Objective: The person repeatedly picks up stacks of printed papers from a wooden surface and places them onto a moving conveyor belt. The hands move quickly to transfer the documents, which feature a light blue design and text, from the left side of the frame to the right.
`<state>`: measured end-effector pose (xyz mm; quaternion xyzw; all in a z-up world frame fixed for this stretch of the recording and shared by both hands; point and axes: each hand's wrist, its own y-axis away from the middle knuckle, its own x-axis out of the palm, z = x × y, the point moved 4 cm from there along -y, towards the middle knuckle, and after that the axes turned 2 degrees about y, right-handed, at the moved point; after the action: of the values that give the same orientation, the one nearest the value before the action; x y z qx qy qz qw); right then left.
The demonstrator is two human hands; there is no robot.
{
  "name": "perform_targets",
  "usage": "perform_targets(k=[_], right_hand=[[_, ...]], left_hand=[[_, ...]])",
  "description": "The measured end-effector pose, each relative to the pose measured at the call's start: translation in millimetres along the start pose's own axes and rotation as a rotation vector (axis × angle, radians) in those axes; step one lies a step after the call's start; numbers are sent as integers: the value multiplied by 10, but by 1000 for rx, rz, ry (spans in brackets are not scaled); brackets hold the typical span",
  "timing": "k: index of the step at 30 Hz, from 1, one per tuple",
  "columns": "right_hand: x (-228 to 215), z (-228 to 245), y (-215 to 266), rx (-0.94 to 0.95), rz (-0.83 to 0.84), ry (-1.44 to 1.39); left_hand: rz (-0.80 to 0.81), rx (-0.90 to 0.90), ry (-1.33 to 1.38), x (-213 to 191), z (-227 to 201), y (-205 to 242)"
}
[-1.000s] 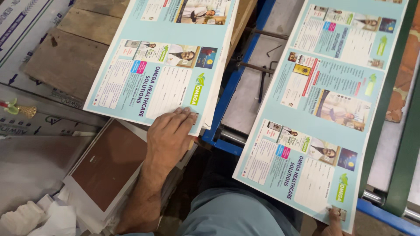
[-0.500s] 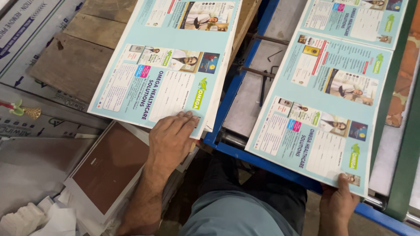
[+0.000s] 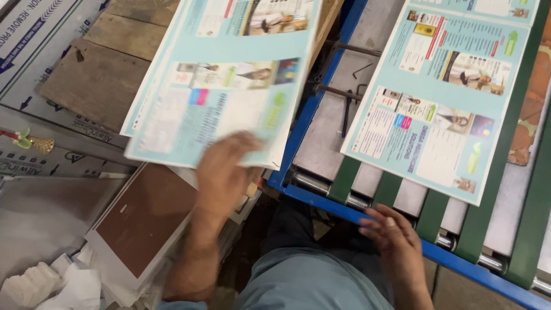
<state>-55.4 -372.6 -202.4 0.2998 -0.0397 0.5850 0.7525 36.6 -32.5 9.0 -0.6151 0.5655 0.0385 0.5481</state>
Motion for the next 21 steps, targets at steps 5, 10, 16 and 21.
perform_targets(k=[5, 10, 16, 21], right_hand=[[853, 229, 246, -108, 469, -74], [767, 278, 130, -46, 56, -240], [-231, 480, 32, -367, -272, -191], [-936, 380, 73, -464, -505, -167]], left_hand=[[448, 159, -169, 789, -998, 184], [704, 170, -55, 822, -1118, 274], [475, 6, -389, 380, -245, -29], [320, 79, -326, 180, 8, -82]])
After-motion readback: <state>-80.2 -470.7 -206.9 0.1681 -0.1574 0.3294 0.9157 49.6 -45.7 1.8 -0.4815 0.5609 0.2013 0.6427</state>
